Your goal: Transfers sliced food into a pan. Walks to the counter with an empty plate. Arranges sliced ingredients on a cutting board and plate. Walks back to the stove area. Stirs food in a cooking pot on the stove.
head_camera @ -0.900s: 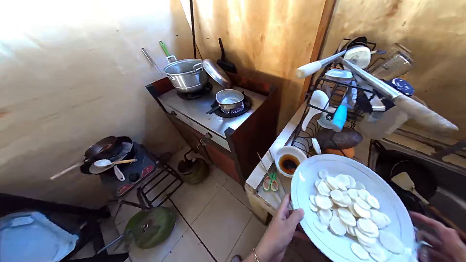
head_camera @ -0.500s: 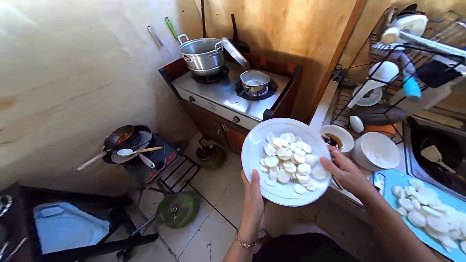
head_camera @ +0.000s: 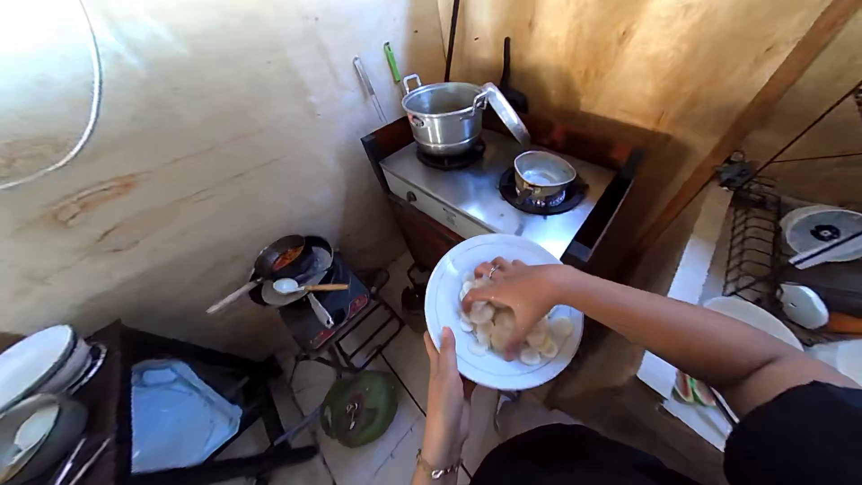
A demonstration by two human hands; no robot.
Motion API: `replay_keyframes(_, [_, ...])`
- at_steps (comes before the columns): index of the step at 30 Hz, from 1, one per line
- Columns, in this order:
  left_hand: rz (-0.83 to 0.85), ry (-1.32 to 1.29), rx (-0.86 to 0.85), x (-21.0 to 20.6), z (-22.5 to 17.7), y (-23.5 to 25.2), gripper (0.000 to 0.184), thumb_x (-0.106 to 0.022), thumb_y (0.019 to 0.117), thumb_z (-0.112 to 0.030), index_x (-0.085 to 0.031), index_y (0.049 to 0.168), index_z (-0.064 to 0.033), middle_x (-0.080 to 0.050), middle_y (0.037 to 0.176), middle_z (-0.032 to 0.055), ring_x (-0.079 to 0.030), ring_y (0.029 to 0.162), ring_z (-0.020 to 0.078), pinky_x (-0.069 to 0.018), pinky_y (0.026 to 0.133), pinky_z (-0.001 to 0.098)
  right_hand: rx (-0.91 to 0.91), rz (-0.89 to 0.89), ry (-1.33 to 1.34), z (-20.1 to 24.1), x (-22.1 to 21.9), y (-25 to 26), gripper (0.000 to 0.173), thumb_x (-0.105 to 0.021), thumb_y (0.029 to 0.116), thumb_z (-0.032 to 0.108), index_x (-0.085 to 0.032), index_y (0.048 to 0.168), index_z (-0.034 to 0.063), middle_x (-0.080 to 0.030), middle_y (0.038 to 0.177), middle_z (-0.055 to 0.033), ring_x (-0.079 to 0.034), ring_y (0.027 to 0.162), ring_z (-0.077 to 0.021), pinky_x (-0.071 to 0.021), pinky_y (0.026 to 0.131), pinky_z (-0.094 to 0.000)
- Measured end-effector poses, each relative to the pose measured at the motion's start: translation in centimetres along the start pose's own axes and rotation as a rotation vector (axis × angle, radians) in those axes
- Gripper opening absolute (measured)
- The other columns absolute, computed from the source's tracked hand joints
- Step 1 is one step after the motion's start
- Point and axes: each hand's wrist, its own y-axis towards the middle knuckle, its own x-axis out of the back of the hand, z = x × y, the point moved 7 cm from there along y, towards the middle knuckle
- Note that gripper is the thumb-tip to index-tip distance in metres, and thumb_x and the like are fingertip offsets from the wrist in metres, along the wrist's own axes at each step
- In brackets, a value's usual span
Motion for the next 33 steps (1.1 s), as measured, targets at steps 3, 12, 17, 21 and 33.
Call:
replay_keyframes(3, [-0.031,0.015,-0.031,-1.0,-1.9,4.0,0.054,-0.029,0.1125,-0.033,-0.012,0.162,-0.0181,-0.055,0.140,0.0174,-0.068,0.113,0.0217,-0.0610,0.085,0.0366,0.062,-0.025,-0.057,-2.1,2.8,2.4,0.082,-0.090,0.0776,0.025,-0.052,0.150,0.0214,-0.030,0.158,-0.0324,-0.026,0.142,-0.0615,-0.0372,0.098,-0.0779])
replay_keyframes(12, [0.006,0.013,-0.032,-5.6,-6.1,13.9,0.053,-0.026,0.1130,-0.033,-0.012,0.161,-0.0171,-0.057,0.137,0.0143,-0.069,0.109,0.0180,-0.0624,0.081,0.0330,0.073,-0.093,-0.086,-8.6,11.1,7.9,0.048,-0.078,0.0866,0.006,-0.065,0.133,0.0074,-0.043,0.144,-0.0351,-0.045,0.127,-0.0569,-0.0460,0.093,-0.0657])
replay_keyframes(17, [0.082,0.013,0.012,-8.1,-7.0,18.4,0.053,-0.028,0.1133,-0.032,-0.013,0.162,-0.0178,-0.057,0.138,0.0152,-0.069,0.110,0.0205,-0.0623,0.082,0.0350,0.051,-0.101,-0.034,-12.7,14.7,10.0,0.032,-0.070,0.0918,0.000,-0.067,0.123,-0.0021,-0.057,0.126,-0.0318,-0.057,0.116,-0.0474,-0.0466,0.095,-0.0611])
replay_keyframes(21, [0.149,-0.004,0.049,-9.8,-7.6,21.5,0.053,-0.029,0.1133,-0.032,-0.015,0.162,-0.0177,-0.059,0.137,0.0153,-0.070,0.109,0.0208,-0.0626,0.082,0.0350,0.058,-0.264,0.205,-16.2,17.7,10.5,0.030,-0.072,0.0845,-0.007,-0.067,0.114,-0.0120,-0.065,0.109,-0.0297,-0.061,0.103,-0.0396,-0.0467,0.090,-0.0532])
replay_keyframes(33, [0.324,0.077,0.127,-13.1,-9.1,31.4,0.054,-0.030,0.1129,-0.034,-0.014,0.162,-0.0195,-0.054,0.143,0.0158,-0.066,0.117,0.0222,-0.0598,0.089,0.0375,-0.171,-0.586,0.522,-23.8,27.0,6.2,0.021,-0.063,0.0845,-0.014,-0.061,0.105,-0.0082,-0.061,0.093,-0.0147,-0.056,0.077,-0.0165,-0.0472,0.064,-0.0324])
